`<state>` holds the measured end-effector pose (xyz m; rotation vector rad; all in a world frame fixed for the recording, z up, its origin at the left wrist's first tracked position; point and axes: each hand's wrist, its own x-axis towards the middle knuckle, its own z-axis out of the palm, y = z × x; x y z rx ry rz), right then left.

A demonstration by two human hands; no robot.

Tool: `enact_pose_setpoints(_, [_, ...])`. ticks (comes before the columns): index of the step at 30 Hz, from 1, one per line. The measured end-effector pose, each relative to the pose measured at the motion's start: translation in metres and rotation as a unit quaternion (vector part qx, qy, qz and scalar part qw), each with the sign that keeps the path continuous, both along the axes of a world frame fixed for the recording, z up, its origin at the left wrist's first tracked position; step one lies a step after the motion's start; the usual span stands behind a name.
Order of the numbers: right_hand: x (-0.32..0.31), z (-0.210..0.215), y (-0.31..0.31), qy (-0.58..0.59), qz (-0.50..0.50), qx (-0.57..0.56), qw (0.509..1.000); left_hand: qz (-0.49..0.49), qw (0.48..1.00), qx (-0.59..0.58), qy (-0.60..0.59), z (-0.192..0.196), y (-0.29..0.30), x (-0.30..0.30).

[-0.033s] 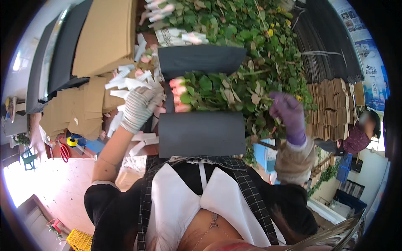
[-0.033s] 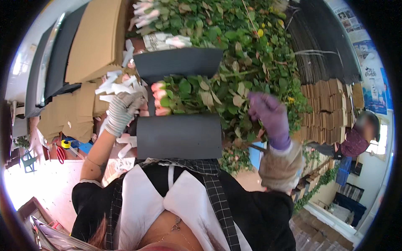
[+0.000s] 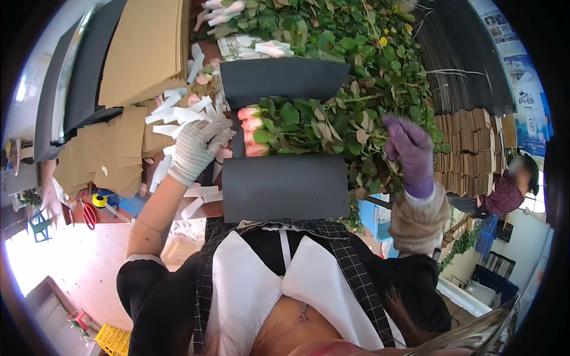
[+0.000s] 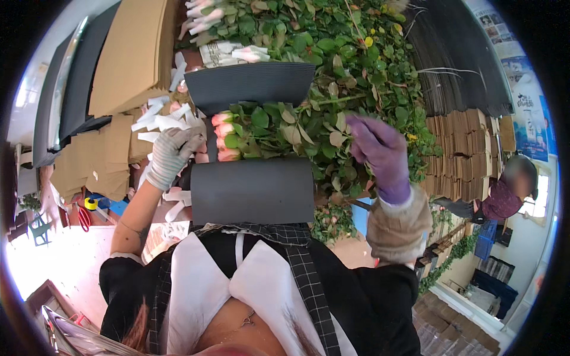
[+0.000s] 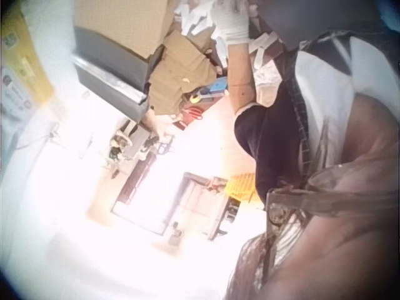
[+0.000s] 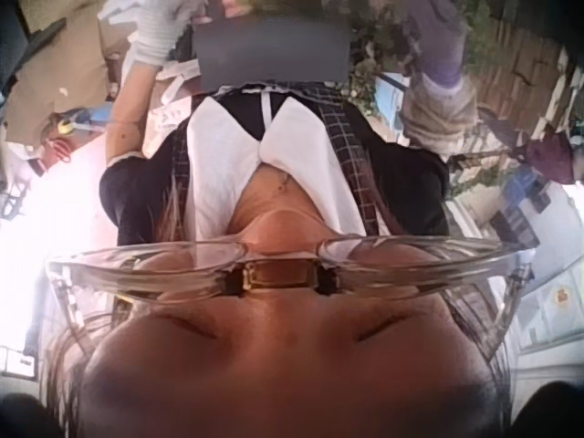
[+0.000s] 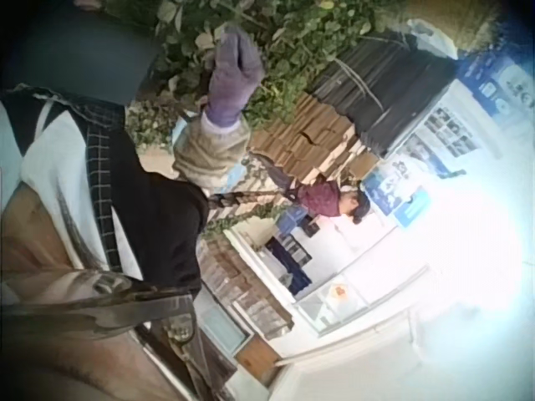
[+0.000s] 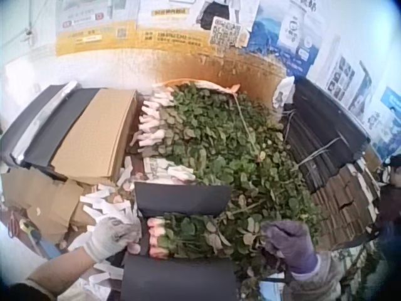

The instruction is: The person picks up roses from a pile, places them individually into a grey protective sleeve, and uses tweezers to adjust the petals of a flower.

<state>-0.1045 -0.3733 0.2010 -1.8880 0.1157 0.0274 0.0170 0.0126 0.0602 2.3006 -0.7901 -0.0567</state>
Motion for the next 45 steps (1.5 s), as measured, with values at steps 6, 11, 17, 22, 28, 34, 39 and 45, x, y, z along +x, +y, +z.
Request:
enact_pose_setpoints(6, [0.112, -0.066, 0.118, -0.07, 0.266, -0.522, 0.807, -0.119, 0.989, 0.085, -0.022, -0.019, -0.053, 0.017])
enact_pose_setpoints(11, [0.118, -0.113, 0.14, -0.007, 0.237, -0.645, 0.726, -0.113, 0.982, 0.153, 0.009, -0.009, -0.056, 0.014])
enact_pose_setpoints(17, [0.114, -0.126, 0.134, -0.053, 0.21, -0.644, 0.734, -0.107, 0.98, 0.17, 0.007, -0.012, -0.057, 0.01])
enact_pose_setpoints(22, [0.115, -0.126, 0.123, -0.014, 0.233, -0.603, 0.763, -0.094, 0.989, 0.114, -0.006, -0.012, -0.057, 0.005])
enact_pose_setpoints(28, [0.038, 0.0, 0.06, -0.093, 0.157, -0.166, 0.969, -0.027, 0.991, -0.106, -0.073, 0.015, 0.022, -0.038])
enact_pose_setpoints(34, [-0.035, 0.053, 0.036, -0.076, 0.559, 0.334, 0.755, -0.066, 0.978, -0.136, -0.143, 0.035, 0.001, -0.069])
enact_pose_setpoints(39, [0.035, -0.003, 0.093, -0.104, 0.512, -0.026, 0.852, 0.163, 0.893, -0.315, 0.276, -0.012, -0.051, -0.016])
enact_pose_setpoints(45, [0.088, -0.129, 0.115, -0.168, 0.47, -0.435, 0.75, 0.196, 0.882, -0.324, 0.279, -0.067, 0.018, 0.006])
